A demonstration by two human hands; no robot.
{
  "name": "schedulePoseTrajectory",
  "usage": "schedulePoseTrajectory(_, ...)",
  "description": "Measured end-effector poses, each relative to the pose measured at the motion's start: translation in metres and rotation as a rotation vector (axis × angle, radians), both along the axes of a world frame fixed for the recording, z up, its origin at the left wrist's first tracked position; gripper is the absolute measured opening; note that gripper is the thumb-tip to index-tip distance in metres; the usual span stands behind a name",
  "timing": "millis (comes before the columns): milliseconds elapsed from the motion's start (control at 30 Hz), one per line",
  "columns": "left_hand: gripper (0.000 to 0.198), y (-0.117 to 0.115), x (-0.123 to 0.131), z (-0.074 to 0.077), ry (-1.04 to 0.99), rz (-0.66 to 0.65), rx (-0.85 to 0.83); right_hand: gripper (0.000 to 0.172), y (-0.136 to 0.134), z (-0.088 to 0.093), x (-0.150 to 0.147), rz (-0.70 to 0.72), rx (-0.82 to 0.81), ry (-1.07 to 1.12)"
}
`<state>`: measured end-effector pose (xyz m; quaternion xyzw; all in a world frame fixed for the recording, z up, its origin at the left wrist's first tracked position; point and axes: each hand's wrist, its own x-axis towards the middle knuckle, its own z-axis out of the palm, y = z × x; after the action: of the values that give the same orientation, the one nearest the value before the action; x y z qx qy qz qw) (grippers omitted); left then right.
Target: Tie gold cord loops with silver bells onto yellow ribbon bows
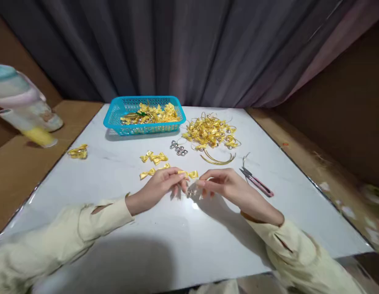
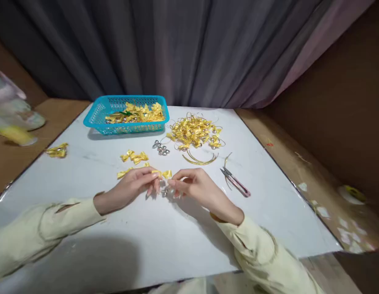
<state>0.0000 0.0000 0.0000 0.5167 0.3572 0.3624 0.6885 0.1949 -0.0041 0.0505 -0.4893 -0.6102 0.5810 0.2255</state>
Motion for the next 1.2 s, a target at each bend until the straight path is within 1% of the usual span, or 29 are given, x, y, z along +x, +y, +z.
schedulePoseTrajectory(133, 0.023, 0.000, 0.001, 0.001, 0.009, 0.004, 0.005, 0.023, -0.002, -0.002, -0.002, -0.010, -0.009, 0.142)
schedulePoseTrajectory(233, 0.023, 0.000, 0.001, 0.001, 0.026, 0.004, 0.013, 0.019, -0.004, -0.003, -0.003, -0.019, -0.027, 0.171)
schedulePoseTrajectory(400, 0.025, -0.001, 0.000, 0.001, 0.041, -0.020, 0.021, 0.017, -0.004, -0.001, -0.005, -0.054, -0.034, 0.182)
schedulePoseTrajectory(567, 0.024, 0.000, 0.000, 0.001, 0.035, -0.015, 0.021, 0.014, -0.004, 0.001, -0.007, -0.083, -0.022, 0.199)
schedulePoseTrajectory(867, 0.026, -0.001, 0.001, 0.003, 0.067, 0.018, 0.054, 0.019, -0.007, -0.001, -0.010, -0.098, 0.017, 0.122)
schedulePoseTrajectory(967, 0.026, -0.001, 0.002, 0.004, 0.081, 0.039, 0.059, 0.019, -0.007, -0.001, -0.012, -0.108, 0.003, 0.089)
schedulePoseTrajectory(1200, 0.026, -0.001, 0.003, 0.005, 0.127, 0.056, 0.078, 0.020, -0.007, -0.002, -0.015, -0.118, -0.028, 0.120)
